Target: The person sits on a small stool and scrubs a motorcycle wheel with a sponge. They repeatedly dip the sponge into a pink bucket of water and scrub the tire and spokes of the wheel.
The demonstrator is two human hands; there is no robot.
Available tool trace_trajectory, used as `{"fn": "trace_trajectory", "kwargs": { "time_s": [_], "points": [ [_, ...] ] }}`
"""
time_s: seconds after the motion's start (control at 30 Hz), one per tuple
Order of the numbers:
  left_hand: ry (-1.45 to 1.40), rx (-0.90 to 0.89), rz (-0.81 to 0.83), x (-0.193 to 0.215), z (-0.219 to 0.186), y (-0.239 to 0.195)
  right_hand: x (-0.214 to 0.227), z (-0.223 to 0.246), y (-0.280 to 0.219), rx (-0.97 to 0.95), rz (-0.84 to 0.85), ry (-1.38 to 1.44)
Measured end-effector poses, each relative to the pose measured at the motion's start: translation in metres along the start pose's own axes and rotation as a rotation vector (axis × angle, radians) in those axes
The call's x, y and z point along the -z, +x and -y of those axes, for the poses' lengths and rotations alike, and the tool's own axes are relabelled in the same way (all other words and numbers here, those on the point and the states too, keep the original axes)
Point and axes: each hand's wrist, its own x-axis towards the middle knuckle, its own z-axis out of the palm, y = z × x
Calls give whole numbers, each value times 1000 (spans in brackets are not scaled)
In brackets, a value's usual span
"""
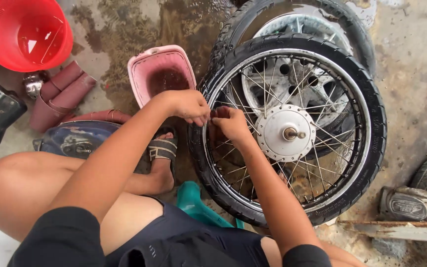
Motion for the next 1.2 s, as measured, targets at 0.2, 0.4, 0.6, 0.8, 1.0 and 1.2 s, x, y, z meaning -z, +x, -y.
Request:
{"fn": "trace_trajectory", "kwargs": {
  "time_s": [0.2,0.4,0.6,0.8,1.0,1.2],
  "points": [
    [290,-136,-746,-25,59,21,-17,-50,17,34,94,-132],
    [-187,-132,-564,-61,20,-26,-4,14,-57,-13,99,-165],
    [-172,-193,-585,-62,24,-21,-10,7,-13,50,-37,-159],
    [-178,-216,-602,-62,30,-10,-10,11,-39,128,-6,-202],
    [-236,-285,-648,-61,32,-10,-15,28,-76,155,-4,-332],
    [-220,-260,-643,-63,41,-4,-16,8,-29,255,-142,-339]
  ]
}}
